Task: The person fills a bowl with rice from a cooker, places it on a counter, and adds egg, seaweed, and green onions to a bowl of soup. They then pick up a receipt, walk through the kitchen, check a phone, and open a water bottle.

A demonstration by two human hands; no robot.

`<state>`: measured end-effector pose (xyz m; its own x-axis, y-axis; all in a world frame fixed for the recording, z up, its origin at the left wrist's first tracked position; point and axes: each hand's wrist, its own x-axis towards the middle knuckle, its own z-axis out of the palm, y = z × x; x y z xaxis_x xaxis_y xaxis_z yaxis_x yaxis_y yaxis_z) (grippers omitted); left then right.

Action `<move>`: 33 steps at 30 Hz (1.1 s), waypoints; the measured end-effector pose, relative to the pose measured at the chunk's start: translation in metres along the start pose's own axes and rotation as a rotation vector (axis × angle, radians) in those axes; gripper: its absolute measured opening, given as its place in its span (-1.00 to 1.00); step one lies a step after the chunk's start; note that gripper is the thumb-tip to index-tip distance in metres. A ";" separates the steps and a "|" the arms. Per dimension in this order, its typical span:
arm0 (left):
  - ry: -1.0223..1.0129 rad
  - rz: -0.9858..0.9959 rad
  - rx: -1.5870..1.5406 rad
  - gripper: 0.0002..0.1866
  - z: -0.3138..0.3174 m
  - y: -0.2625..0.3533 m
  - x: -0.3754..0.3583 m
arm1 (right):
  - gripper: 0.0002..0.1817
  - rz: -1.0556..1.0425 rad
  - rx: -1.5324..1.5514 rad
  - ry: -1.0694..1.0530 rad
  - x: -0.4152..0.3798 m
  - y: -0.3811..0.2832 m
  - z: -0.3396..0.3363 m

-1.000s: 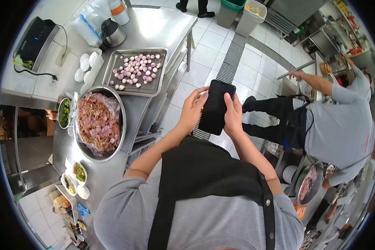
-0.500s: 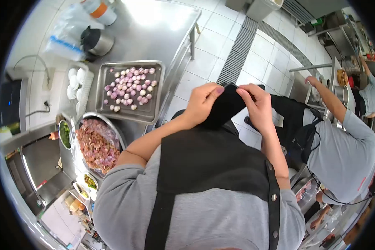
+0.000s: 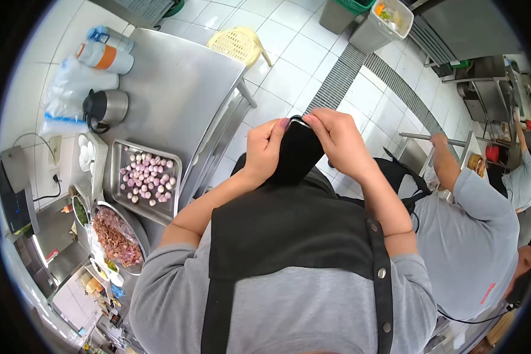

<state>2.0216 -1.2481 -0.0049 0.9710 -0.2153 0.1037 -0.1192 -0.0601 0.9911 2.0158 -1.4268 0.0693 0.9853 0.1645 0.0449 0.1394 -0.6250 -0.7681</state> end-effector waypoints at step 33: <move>1.246 -0.317 -0.120 -0.68 -0.068 -0.136 0.307 | -0.48 0.305 0.649 -0.807 0.431 0.109 0.082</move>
<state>2.3498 -1.2395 -0.1020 0.4988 0.8451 -0.1924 0.1066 0.1605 0.9813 2.4479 -1.3613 -0.0469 0.5810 0.6733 -0.4572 -0.4135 -0.2396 -0.8784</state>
